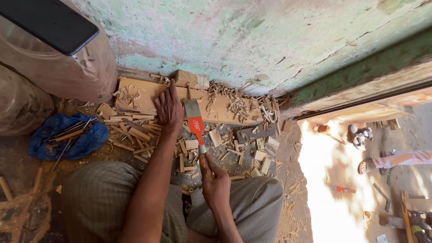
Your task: The person sits on the floor and uses a chisel to carve a decorative pattern into a rectangular piece of wood. They repeatedly strike the chisel with a mallet to remove wood shavings and refine the design.
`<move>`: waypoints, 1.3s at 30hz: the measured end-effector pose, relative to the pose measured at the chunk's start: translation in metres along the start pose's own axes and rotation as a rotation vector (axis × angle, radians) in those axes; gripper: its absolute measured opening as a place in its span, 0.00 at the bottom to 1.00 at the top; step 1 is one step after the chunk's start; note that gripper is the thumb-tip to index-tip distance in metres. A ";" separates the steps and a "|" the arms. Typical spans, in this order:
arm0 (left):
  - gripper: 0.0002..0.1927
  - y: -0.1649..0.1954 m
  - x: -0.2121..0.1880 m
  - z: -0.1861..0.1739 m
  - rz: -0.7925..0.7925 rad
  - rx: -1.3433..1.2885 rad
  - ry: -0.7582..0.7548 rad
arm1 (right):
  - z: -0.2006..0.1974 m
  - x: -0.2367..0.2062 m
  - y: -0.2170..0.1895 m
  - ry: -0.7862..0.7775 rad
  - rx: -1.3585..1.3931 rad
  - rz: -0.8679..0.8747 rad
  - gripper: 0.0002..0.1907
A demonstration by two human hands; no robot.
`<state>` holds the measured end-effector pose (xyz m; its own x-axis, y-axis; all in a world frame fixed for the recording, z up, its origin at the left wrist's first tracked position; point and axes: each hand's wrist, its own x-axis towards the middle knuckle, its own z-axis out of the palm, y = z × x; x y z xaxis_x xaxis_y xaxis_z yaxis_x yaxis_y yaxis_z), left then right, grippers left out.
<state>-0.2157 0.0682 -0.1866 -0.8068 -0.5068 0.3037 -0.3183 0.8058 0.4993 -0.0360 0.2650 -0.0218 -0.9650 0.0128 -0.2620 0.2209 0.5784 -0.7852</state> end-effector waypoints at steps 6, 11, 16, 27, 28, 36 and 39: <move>0.40 -0.001 0.002 0.001 -0.003 0.047 -0.067 | 0.005 0.013 -0.005 -0.012 -0.074 -0.101 0.21; 0.42 0.001 0.005 -0.001 0.011 0.044 -0.059 | 0.014 0.037 -0.005 -0.013 -0.011 -0.075 0.20; 0.42 0.004 0.004 -0.003 0.026 0.121 0.080 | 0.020 0.049 0.004 -0.003 -0.071 -0.116 0.19; 0.56 0.012 0.008 -0.028 0.028 0.038 0.002 | 0.004 0.052 0.059 -0.035 0.495 0.002 0.28; 0.54 0.012 0.008 -0.027 0.041 0.021 -0.033 | 0.002 0.048 0.067 -0.022 0.514 -0.019 0.28; 0.19 0.012 0.019 -0.004 0.395 0.029 0.110 | 0.023 0.045 0.110 0.059 0.422 0.230 0.28; 0.05 0.021 0.033 -0.010 0.338 -0.282 0.235 | 0.038 0.053 0.114 0.049 0.427 0.202 0.28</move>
<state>-0.2440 0.0654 -0.1581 -0.6972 -0.3133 0.6448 0.1147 0.8391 0.5317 -0.0566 0.3004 -0.1462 -0.9002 0.1349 -0.4141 0.4329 0.1731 -0.8847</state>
